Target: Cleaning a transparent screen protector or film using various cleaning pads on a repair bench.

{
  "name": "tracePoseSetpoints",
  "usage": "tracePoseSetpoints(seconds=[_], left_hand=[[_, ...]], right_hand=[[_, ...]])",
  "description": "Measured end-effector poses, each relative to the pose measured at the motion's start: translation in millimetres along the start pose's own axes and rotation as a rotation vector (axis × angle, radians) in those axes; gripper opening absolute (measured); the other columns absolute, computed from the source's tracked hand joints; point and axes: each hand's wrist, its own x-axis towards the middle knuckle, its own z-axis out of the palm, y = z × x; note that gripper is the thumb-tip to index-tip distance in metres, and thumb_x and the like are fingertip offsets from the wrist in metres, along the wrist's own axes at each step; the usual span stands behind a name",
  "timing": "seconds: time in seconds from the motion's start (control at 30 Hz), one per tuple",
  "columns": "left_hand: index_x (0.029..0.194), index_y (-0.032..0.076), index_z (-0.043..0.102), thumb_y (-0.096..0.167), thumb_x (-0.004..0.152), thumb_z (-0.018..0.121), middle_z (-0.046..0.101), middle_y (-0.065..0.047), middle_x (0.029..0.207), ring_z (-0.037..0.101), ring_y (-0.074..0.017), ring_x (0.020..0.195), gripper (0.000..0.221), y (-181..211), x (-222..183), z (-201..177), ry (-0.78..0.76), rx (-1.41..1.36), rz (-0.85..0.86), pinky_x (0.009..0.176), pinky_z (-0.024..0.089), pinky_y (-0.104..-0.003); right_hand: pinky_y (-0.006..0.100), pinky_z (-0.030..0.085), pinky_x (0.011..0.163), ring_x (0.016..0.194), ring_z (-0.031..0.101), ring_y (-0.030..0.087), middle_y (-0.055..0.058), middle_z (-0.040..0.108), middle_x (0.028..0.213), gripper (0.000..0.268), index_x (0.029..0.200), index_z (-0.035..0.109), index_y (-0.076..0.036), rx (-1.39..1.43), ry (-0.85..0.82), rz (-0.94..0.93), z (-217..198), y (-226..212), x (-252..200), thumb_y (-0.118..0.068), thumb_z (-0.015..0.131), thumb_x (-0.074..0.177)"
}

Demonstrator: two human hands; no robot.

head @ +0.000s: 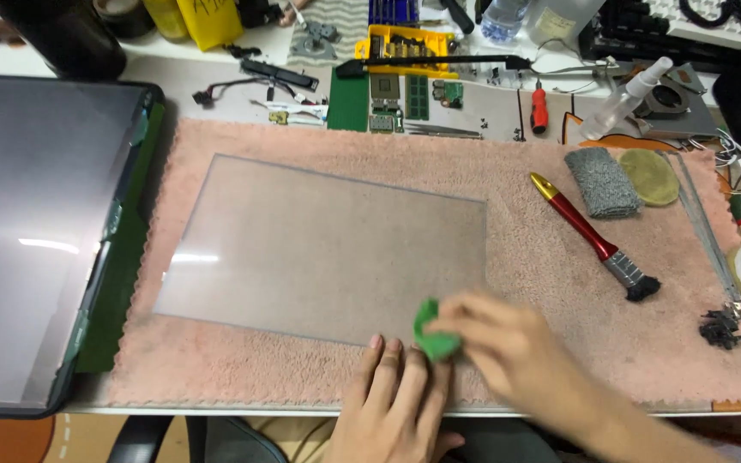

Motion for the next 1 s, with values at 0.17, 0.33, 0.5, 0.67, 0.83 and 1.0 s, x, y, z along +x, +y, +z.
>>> tracePoseSetpoints(seconds=[0.17,0.33,0.5,0.67,0.83,1.0], left_hand=[[0.142,0.001,0.074,0.058,0.124,0.037,0.071,-0.030,0.141,0.071,-0.0521,0.126,0.071,4.4,-3.8,-3.1,-0.030,-0.003,0.011,0.118,0.057,-0.063],[0.154,0.001,0.068,0.059,0.117,0.059,0.071,-0.027,0.139,0.071,-0.0515,0.123,0.070,1.3,-1.5,-8.4,-0.066,-0.020,0.027,0.120,0.056,-0.064],[0.150,0.005,0.072,0.058,0.120,0.051,0.072,-0.022,0.134,0.074,-0.0474,0.118,0.065,0.3,-5.6,1.4,-0.011,0.044,0.034,0.115,0.059,-0.060],[0.153,0.004,0.069,0.061,0.121,0.035,0.069,-0.023,0.135,0.071,-0.0481,0.118,0.074,-1.2,-6.1,9.7,-0.020,0.065,0.074,0.111,0.059,-0.060],[0.148,0.005,0.072,0.051,0.130,0.009,0.072,-0.022,0.131,0.071,-0.0418,0.110,0.080,10.6,6.2,31.7,0.116,0.110,0.086,0.096,0.060,-0.050],[0.156,0.011,0.070,0.017,0.108,0.057,0.070,-0.027,0.147,0.061,-0.0344,0.083,0.050,30.3,39.6,18.1,0.168,-0.224,-0.030,0.068,0.049,-0.045]], right_hand=[[0.035,0.060,0.097,0.100,0.074,0.025,0.012,0.074,0.118,0.027,0.127,0.079,-0.001,0.002,0.100,0.054,9.8,-13.5,-26.1,0.006,0.064,0.106],[0.031,0.069,0.097,0.100,0.083,0.021,0.006,0.082,0.127,0.040,0.129,0.084,-0.011,-0.162,0.069,0.123,-3.8,17.5,4.1,0.008,0.071,0.097],[0.036,0.066,0.105,0.110,0.081,0.026,0.012,0.083,0.121,0.034,0.122,0.087,-0.001,-0.132,0.183,0.141,-21.2,51.5,51.8,0.016,0.072,0.095],[0.035,0.066,0.101,0.106,0.082,0.023,0.008,0.086,0.114,0.026,0.119,0.089,-0.001,-0.168,0.272,0.161,-27.6,87.0,80.0,0.008,0.075,0.099],[0.033,0.059,0.100,0.109,0.080,0.021,0.001,0.084,0.111,0.021,0.119,0.092,-0.011,-0.139,0.226,0.318,-45.5,98.1,89.3,-0.014,0.079,0.104],[0.029,0.052,0.103,0.110,0.075,0.015,0.004,0.084,0.115,0.021,0.120,0.089,-0.004,-0.078,0.388,0.336,-53.8,76.5,97.8,-0.018,0.081,0.107]])
